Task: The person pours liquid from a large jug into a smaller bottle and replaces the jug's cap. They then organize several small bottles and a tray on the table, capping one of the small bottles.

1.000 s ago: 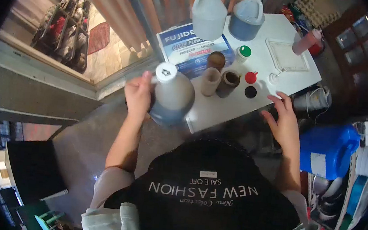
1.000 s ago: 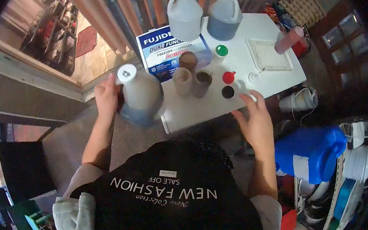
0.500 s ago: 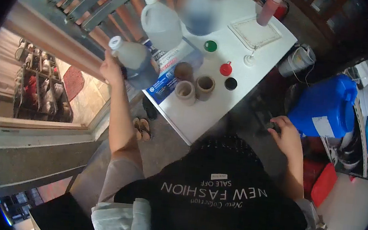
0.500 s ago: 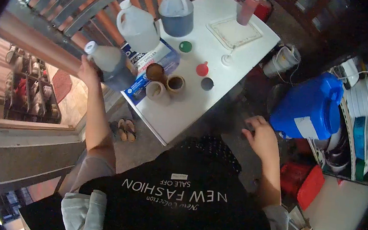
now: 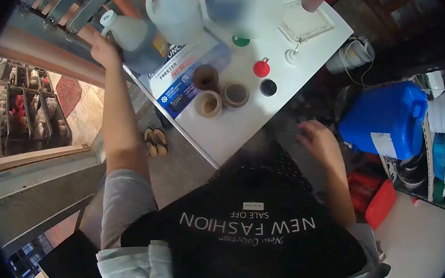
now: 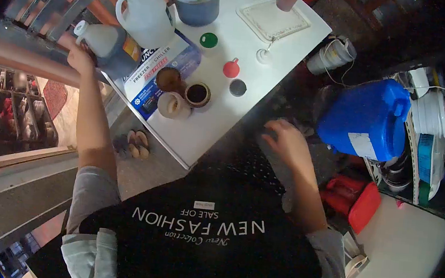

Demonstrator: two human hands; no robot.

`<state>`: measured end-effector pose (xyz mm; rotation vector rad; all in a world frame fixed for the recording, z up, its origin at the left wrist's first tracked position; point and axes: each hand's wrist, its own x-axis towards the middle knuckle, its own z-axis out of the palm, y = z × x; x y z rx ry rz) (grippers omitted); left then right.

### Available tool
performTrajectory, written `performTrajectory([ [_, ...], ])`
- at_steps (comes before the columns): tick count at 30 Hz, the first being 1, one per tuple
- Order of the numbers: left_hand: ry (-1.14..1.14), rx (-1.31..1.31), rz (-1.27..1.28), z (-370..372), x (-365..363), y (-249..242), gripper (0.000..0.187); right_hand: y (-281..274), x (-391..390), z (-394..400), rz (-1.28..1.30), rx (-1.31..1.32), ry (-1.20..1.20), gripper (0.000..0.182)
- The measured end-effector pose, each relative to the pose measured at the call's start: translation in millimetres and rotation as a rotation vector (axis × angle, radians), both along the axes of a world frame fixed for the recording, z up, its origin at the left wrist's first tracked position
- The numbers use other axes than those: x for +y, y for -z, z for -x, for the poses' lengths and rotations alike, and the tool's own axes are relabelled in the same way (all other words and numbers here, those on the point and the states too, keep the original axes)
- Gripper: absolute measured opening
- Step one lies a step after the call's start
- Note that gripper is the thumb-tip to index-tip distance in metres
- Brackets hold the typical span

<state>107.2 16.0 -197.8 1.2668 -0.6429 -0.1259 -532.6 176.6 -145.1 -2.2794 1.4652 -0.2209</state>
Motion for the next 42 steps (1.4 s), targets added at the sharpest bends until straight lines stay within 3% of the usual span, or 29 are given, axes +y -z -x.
performTrajectory([
  [3, -0.135, -0.196, -0.036, 21.1, 9.2, -18.6, 0.051, 12.4, -22.7, -10.3, 0.011, -0.061, -0.054, 0.028],
  [5, -0.142, -0.126, -0.002, 28.5, 14.9, -25.3, 0.048, 19.1, -43.7, -18.1, -0.02, -0.087, -0.079, 0.028],
  [7, -0.413, -0.349, -0.241, 22.5, 21.1, -29.2, 0.048, 29.4, -67.8, -26.3, -0.082, -0.117, -0.056, 0.033],
  [8, -0.44, -0.35, -0.246, 26.4, 30.1, -30.5, 0.048, 39.5, -81.1, -29.0, -0.085, -0.12, -0.083, 0.033],
  [11, -0.201, -0.371, -0.018, 107.9, 98.1, -60.9, 0.038, 61.5, -122.9, -37.9, -0.036, -0.166, -0.162, 0.043],
  [15, -0.13, -0.39, -0.093, 260.5, 188.9, -81.3, 0.034, 71.6, -186.2, -49.7, -0.039, -0.175, -0.309, 0.05],
  [17, -0.092, -0.448, -0.212, 320.3, 215.8, -71.7, 0.036, 73.9, -220.3, -52.8, 0.09, -0.349, -0.459, 0.052],
  [21, -0.052, -0.449, -0.494, 421.8, 221.0, -39.2, 0.051, 67.6, -268.5, -60.6, 0.013, -0.376, -0.658, 0.051],
  [23, -0.054, -0.344, -0.62, 457.7, 199.3, -33.5, 0.064, 57.2, -273.5, -65.8, -0.523, -0.234, -0.734, 0.049],
  [25, -0.069, -0.248, -0.711, 474.8, 184.7, -20.4, 0.077, 65.6, -260.6, -66.4, -0.612, -0.167, -0.781, 0.045],
  [27, -0.091, -0.163, -0.736, 484.3, 175.7, -8.6, 0.085, 77.0, -240.8, -61.8, -0.249, -0.329, -0.984, 0.047],
  [29, -0.134, 0.042, -0.66, 486.4, 170.1, 3.8, 0.089, 89.3, -226.4, -60.5, -0.205, -0.281, -0.958, 0.047],
  [33, -0.124, 0.077, -0.635, 473.2, 166.1, 27.8, 0.093, 97.0, -213.5, -55.0, -0.096, -0.248, -0.911, 0.048],
  [36, -0.131, 0.059, -0.624, 469.7, 164.8, 29.3, 0.092, 84.6, -215.4, -56.8, -0.255, -0.303, -0.896, 0.053],
  [38, -0.134, 0.034, -0.617, 467.7, 164.3, 27.3, 0.092, 71.9, -217.6, -57.8, -0.842, -0.501, -0.768, 0.054],
  [39, -0.142, 0.001, -0.645, 466.3, 165.5, 26.5, 0.091, 70.7, -217.8, -57.3, -0.828, -0.498, -0.77, 0.054],
  [41, -0.142, -0.035, -0.669, 466.2, 165.3, 26.7, 0.091, 72.3, -216.4, -57.0, -0.401, -0.52, -0.92, 0.055],
  [42, -0.151, -0.028, -0.682, 466.4, 164.8, 26.5, 0.09, 73.8, -213.8, -56.1, -0.395, -0.52, -0.911, 0.055],
])
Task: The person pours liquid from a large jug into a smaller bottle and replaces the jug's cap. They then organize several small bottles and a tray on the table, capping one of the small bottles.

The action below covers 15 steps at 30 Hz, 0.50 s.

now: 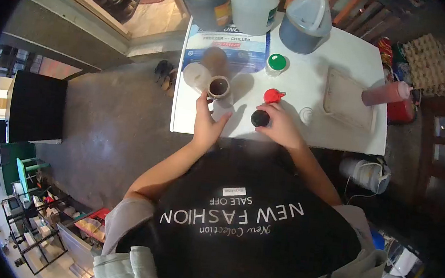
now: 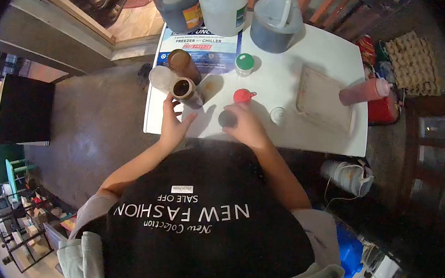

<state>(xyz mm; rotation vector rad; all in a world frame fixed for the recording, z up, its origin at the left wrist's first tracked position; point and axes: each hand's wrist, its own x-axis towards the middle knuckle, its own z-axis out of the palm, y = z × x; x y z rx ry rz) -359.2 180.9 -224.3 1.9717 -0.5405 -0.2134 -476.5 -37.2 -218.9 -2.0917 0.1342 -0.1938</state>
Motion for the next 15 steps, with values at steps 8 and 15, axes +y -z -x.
performTrajectory([
  [8, 0.008, -0.033, 0.046, -7.0, -2.3, 6.4, 0.089, -11.6, 17.0, -16.6, 0.358, -0.041, 0.108, 0.049],
  [15, -0.079, 0.121, 0.193, -7.6, -17.8, 17.6, 0.088, 15.2, 35.9, -42.5, 0.668, 0.095, 0.117, 0.056],
])
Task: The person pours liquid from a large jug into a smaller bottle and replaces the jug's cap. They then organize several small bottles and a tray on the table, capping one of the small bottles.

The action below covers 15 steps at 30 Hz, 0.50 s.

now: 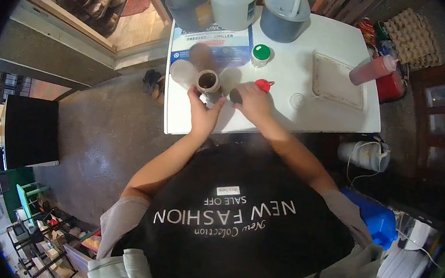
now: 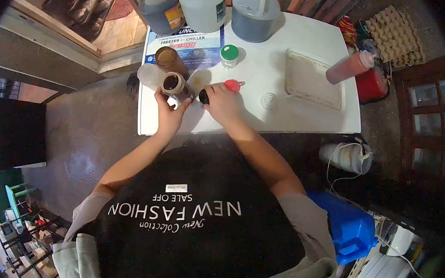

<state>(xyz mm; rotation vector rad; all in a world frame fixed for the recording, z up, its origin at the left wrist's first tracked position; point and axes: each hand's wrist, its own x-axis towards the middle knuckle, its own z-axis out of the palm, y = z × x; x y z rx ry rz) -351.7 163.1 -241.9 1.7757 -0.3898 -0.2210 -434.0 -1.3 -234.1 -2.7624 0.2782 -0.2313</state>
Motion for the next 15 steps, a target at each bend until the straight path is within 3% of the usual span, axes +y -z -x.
performTrajectory([
  [3, -0.01, -0.131, 0.053, -8.5, -2.6, 14.4, 0.084, 7.7, -2.7, -6.8, 0.025, -0.214, 0.024, 0.054],
  [5, -0.052, -0.15, -0.201, -9.0, -4.9, 5.9, 0.078, -0.2, -15.6, 0.2, -0.032, -0.321, 0.04, 0.049],
  [8, -0.06, -0.087, -0.255, -4.8, -8.1, -8.4, 0.073, -34.8, -53.5, 28.7, -0.153, -0.109, 0.185, 0.048],
  [10, -0.002, -0.073, -0.133, -9.6, -6.8, 4.2, 0.072, -38.0, -79.4, 56.4, -0.096, -0.185, 0.285, 0.045],
  [11, 0.059, -0.06, -0.013, -11.4, -5.2, 9.1, 0.07, -37.8, -89.5, 66.7, -0.097, -0.183, 0.282, 0.045],
  [15, 0.14, 0.12, -0.003, -6.4, -0.4, -8.4, 0.069, -13.8, -116.3, 94.2, -0.065, -0.003, 0.226, 0.049],
])
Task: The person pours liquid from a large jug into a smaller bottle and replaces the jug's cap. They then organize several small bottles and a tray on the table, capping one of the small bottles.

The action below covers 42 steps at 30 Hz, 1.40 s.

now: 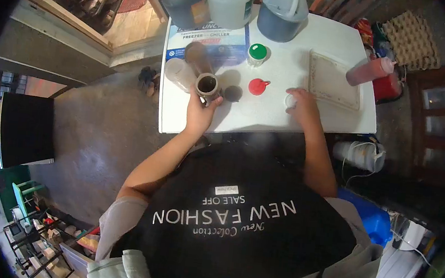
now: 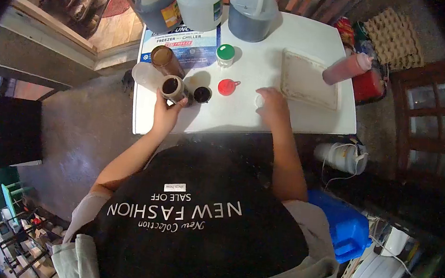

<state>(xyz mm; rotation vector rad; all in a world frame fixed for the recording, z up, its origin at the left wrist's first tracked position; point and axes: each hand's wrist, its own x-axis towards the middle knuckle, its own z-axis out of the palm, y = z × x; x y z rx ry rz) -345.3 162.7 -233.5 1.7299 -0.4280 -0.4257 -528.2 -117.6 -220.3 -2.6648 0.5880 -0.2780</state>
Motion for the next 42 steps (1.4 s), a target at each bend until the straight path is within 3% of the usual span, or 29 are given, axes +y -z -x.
performTrajectory([
  [5, 0.149, -0.008, 0.071, 9.7, 7.7, -10.3, 0.069, 36.9, -19.5, 2.5, -0.156, 0.029, -0.02, 0.053],
  [8, 0.183, -0.064, 0.019, 10.7, 9.4, -2.9, 0.073, -36.7, 24.1, -22.7, -0.386, -0.083, 0.018, 0.056],
  [10, 0.232, -0.11, 0.084, 9.3, 9.0, 5.2, 0.073, -79.8, 52.5, -43.0, -0.637, -0.171, -0.154, 0.064],
  [11, 0.229, -0.112, 0.085, 9.0, 9.1, 0.6, 0.073, -98.4, 65.5, -53.1, -0.636, -0.171, -0.158, 0.064],
  [13, 0.26, -0.148, 0.056, 8.6, 8.8, -12.4, 0.072, -124.2, 88.9, -70.7, -0.614, -0.229, -0.46, 0.062],
  [14, 0.238, -0.138, 0.059, 6.6, 8.1, -8.1, 0.075, -126.4, 95.4, -81.1, -0.609, -0.229, -0.463, 0.062],
  [16, 0.277, -0.132, 0.079, 2.0, 9.1, -8.7, 0.078, -128.9, 100.9, -105.2, -0.298, -0.075, -0.612, 0.058],
  [19, 0.331, -0.123, 0.097, -4.6, 10.3, -12.1, 0.081, -148.2, 109.4, -126.9, -0.153, 0.103, -0.752, 0.053],
  [20, 0.348, -0.125, 0.098, -7.3, 9.3, -13.4, 0.082, -151.0, 111.1, -132.3, -0.15, 0.104, -0.759, 0.053],
  [22, 0.35, -0.119, 0.064, -12.2, 7.3, -10.3, 0.083, -155.3, 114.2, -142.1, -0.086, 0.055, -0.911, 0.035],
  [25, 0.37, -0.118, 0.057, -18.0, 6.1, 4.2, 0.086, -153.4, 117.4, -151.0, 0.069, 0.073, -1.042, 0.032],
  [28, 0.365, -0.169, 0.105, -17.6, 3.3, 20.8, 0.088, -153.1, 122.0, -155.6, 0.148, 0.208, -1.049, 0.039],
  [32, 0.347, -0.165, 0.132, -16.0, 3.4, 12.8, 0.085, -167.3, 135.2, -155.6, 0.3, 0.39, -0.972, 0.034],
  [34, 0.316, -0.187, 0.116, -9.7, 5.3, -4.7, 0.082, -178.0, 143.7, -155.2, 0.212, 0.607, -0.741, 0.042],
  [37, 0.296, -0.212, 0.116, -11.4, 5.5, -4.1, 0.078, -188.7, 156.8, -154.7, 0.353, 0.746, -0.697, 0.047],
  [38, 0.314, -0.213, 0.13, -13.4, 5.5, 0.5, 0.077, -184.9, 152.7, -152.1, 0.352, 0.747, -0.697, 0.047],
  [40, 0.32, -0.228, 0.115, -17.1, 3.0, 15.6, 0.077, -167.8, 139.0, -144.4, 0.391, 0.191, -0.85, 0.044],
  [42, 0.331, -0.24, 0.101, -15.9, 2.9, 15.9, 0.077, -155.6, 132.5, -153.6, 0.331, 0.212, -0.921, 0.041],
])
